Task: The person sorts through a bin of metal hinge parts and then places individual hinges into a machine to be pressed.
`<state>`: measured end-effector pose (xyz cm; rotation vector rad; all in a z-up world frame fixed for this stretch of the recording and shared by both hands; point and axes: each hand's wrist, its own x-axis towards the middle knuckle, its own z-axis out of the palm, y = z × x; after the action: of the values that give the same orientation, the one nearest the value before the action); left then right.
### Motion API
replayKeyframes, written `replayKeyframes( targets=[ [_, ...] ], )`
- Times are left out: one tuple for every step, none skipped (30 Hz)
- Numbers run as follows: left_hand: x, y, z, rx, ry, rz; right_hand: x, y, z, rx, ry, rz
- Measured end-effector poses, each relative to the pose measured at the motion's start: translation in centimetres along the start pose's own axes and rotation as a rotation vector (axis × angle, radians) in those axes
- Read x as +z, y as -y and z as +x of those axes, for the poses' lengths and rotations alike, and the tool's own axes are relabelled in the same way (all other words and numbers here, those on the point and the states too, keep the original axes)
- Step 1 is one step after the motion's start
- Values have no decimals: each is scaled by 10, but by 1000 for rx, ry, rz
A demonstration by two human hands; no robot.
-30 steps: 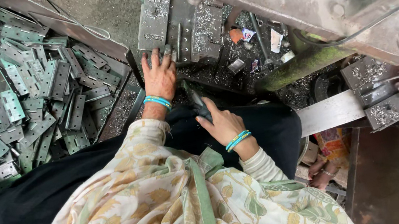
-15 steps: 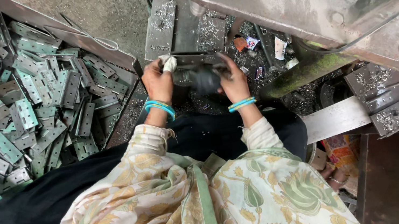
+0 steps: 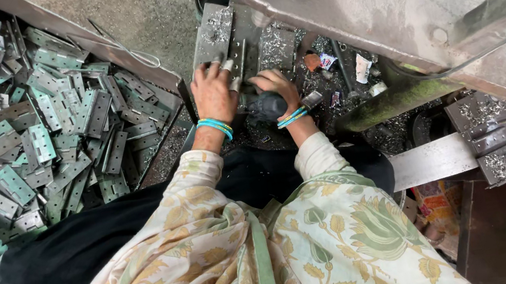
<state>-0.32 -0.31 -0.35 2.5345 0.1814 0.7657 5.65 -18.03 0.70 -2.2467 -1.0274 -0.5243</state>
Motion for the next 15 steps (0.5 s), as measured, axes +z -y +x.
replayKeyframes(
  targets=[
    [3, 0, -3, 24, 78, 73, 0, -1, -2, 6, 59, -6],
    [8, 0, -5, 47, 152, 143, -2, -3, -3, 132, 49, 216],
    [13, 2, -6, 71, 226, 214, -6, -5, -3, 259, 39, 437],
    [19, 3, -9, 87, 217, 242, -14, -6, -5, 392, 30, 653],
    [26, 4, -11, 103, 208, 271, -25, -3, -7, 432, 52, 655],
    [31, 5, -9, 124, 196, 301, -39, 2, -6, 470, 68, 657],
    [35, 7, -7, 130, 195, 314, -54, 11, -5, 508, 85, 659],
    [39, 8, -6, 136, 196, 325, -69, 22, -5, 518, 123, 647],
    [42, 7, -5, 141, 196, 336, -86, 35, -6, 529, 161, 634],
    [43, 7, -2, 137, 216, 346, -97, 50, -6, 539, 199, 625],
    [44, 7, 1, 133, 236, 356, -98, 65, -5, 456, 175, 535],
    [44, 6, 0, 131, 262, 365, -93, 81, -7, 379, 153, 446],
    [43, 5, -2, 133, 233, 333, -91, 91, -12, 301, 133, 357],
    [42, 6, -2, 133, 199, 304, -92, 96, -20, 298, 123, 309],
    [40, 7, -2, 133, 165, 275, -91, 100, -32, 296, 112, 261]
  ],
)
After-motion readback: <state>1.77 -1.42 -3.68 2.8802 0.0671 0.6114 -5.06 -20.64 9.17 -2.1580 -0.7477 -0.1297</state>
